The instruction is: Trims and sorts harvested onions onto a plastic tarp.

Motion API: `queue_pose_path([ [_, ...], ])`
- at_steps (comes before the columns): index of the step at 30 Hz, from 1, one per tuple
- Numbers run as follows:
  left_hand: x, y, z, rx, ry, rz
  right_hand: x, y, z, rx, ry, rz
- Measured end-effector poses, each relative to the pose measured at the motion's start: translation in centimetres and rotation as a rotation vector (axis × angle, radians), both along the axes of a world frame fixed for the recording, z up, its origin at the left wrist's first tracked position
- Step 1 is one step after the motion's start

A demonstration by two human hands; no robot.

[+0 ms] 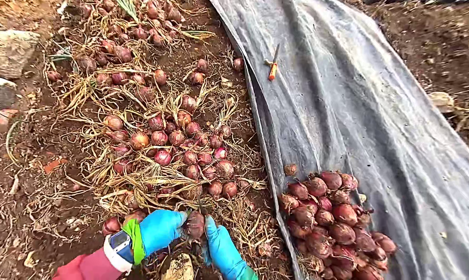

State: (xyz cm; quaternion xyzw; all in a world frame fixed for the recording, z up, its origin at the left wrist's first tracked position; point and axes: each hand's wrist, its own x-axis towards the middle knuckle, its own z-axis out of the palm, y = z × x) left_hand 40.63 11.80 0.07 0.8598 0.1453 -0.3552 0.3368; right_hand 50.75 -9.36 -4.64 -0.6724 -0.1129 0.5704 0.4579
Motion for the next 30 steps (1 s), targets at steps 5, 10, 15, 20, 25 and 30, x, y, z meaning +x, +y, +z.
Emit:
queue_pose_path([
  [5,-0.5,0.5,-0.1,0.053,-0.208,0.324,2.5,-1.7,0.5,0.096,0.063,-0.097],
  [10,5.9,-6.9,5.7,0.049,-0.005,-0.19,4.0,-4.8,1.0,-0.029,-0.11,0.267],
  [15,10.5,-1.6,2.2,0.4,-0.341,0.394,7.6,-7.8,3.3,0.259,-0.174,-0.506],
  [20,16.8,3.8,-4.7,0.592,0.058,0.647,7.3,-11.1,3.1,0.14,-0.167,-0.458],
  [25,17.3,6.0,-6.9,0.507,0.072,0.63,4.4,-12.1,0.5,-0.009,-0.03,-0.432],
  [30,11.0,6.0,-7.7,0.132,-0.398,1.036,13.0,-7.3,-0.3,-0.726,-0.536,-0.385],
])
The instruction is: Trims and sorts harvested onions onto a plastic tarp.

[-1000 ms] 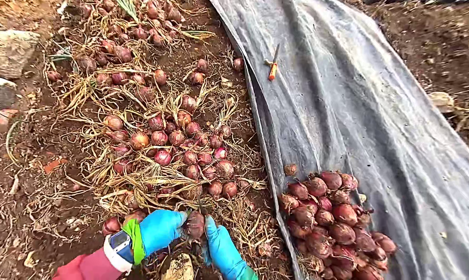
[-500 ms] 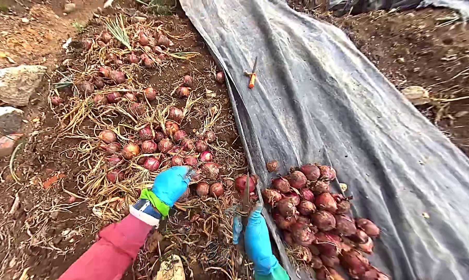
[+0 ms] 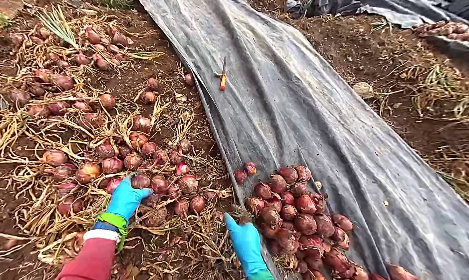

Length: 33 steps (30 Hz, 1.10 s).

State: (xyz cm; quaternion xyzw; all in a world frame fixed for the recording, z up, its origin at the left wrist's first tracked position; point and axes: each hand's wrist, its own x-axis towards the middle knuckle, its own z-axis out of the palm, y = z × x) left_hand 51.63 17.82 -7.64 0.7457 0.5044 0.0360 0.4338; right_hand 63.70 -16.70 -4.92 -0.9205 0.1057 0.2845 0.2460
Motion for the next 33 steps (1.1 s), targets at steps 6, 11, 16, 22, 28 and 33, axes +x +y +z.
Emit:
queue_pose_path([
  [6,-5.8,-0.8,2.0,-0.481,-0.606,0.253,8.5,4.0,-4.3,-0.469,-0.222,0.246],
  [11,-7.7,1.0,2.6,-0.704,-0.643,0.196,8.4,4.6,-3.8,-0.582,-0.225,0.259],
  [16,-10.0,2.5,1.3,-0.576,-0.655,0.296,9.3,5.6,-2.7,-0.583,-0.173,0.161],
  [22,-14.9,3.0,0.1,-0.548,-0.529,0.342,8.2,6.0,-2.4,-0.59,-0.177,0.261],
  [28,-17.6,2.2,-0.5,-0.552,-0.486,0.346,6.2,7.4,-1.7,-0.643,-0.135,0.398],
  [33,-15.1,-0.5,0.5,-0.633,-0.475,0.256,3.4,7.8,-0.3,-0.638,-0.049,0.499],
])
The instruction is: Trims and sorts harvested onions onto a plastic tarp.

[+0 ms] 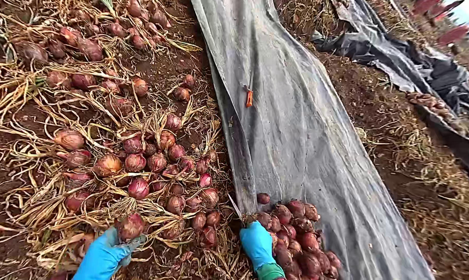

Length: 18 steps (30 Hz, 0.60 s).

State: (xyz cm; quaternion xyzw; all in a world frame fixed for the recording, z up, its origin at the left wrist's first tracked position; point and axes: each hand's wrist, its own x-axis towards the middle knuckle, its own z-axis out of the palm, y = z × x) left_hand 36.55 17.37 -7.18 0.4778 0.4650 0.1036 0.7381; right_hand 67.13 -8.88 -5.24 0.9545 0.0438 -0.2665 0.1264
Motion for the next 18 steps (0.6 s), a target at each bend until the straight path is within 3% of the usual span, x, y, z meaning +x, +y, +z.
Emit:
queue_pose_path([
  [2,2.4,-1.4,0.0,0.015,0.009,-0.093,-0.2,-0.3,-0.6,0.041,0.049,0.025],
  [4,5.6,-3.0,0.1,0.113,0.076,-0.197,-0.1,-1.6,-2.0,0.225,0.145,-0.05],
  [6,8.6,-5.1,0.9,0.291,0.144,-0.361,-1.5,-3.9,-3.2,0.559,0.308,-0.22],
  [9,12.4,-6.6,2.7,0.653,0.177,-0.678,-5.1,-4.6,-1.3,1.07,0.564,-0.479],
  [12,14.4,-8.5,5.7,0.835,0.282,-1.141,-8.8,-5.9,0.1,1.383,0.7,-0.495],
  [15,14.6,-10.0,7.5,0.911,0.282,-1.453,-9.9,-6.4,1.4,1.43,0.621,-0.407],
  [18,14.0,-8.6,8.4,1.018,0.306,-1.379,-9.3,-7.4,2.0,1.339,0.689,-0.41],
])
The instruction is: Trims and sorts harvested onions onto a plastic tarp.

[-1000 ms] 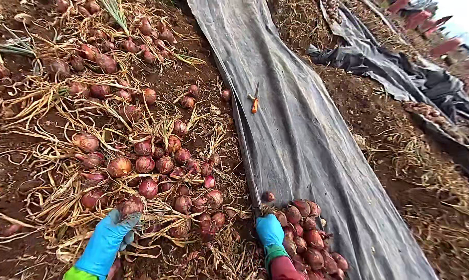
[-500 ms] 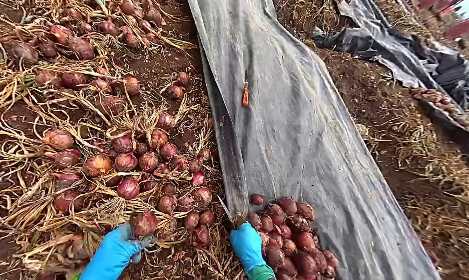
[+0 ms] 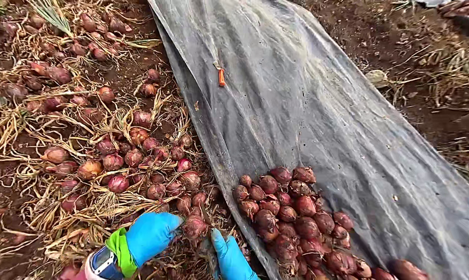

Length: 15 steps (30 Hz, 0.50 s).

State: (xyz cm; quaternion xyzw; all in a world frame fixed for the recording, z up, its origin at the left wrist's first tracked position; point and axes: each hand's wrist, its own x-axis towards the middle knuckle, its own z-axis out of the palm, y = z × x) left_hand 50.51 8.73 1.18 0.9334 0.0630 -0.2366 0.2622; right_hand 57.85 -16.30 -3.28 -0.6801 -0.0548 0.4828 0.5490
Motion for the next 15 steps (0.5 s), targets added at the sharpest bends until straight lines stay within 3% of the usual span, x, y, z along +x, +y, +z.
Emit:
queue_pose_path([
  [2,0.2,-0.2,1.4,0.024,-0.013,0.087,-0.3,-0.5,-0.6,-0.023,0.013,0.034],
  [5,2.3,-3.6,4.4,0.04,0.241,-0.152,0.2,-0.9,-1.2,-0.13,-0.068,0.356],
  [6,3.1,-4.6,4.6,0.026,0.29,-0.211,0.7,-0.8,-0.7,-0.125,-0.107,0.379],
  [8,4.3,-4.5,4.2,0.008,0.269,-0.076,1.9,-1.1,0.2,-0.066,-0.156,0.199],
  [11,6.1,-1.7,0.3,0.129,0.167,0.345,4.2,-2.0,1.6,0.062,-0.21,-0.228],
  [12,6.2,-1.5,-1.7,0.142,0.145,0.382,4.7,-2.5,1.6,0.06,-0.22,-0.297],
  [15,6.2,-4.0,-7.1,0.12,0.267,0.199,4.2,-4.5,0.6,0.032,-0.181,-0.318],
])
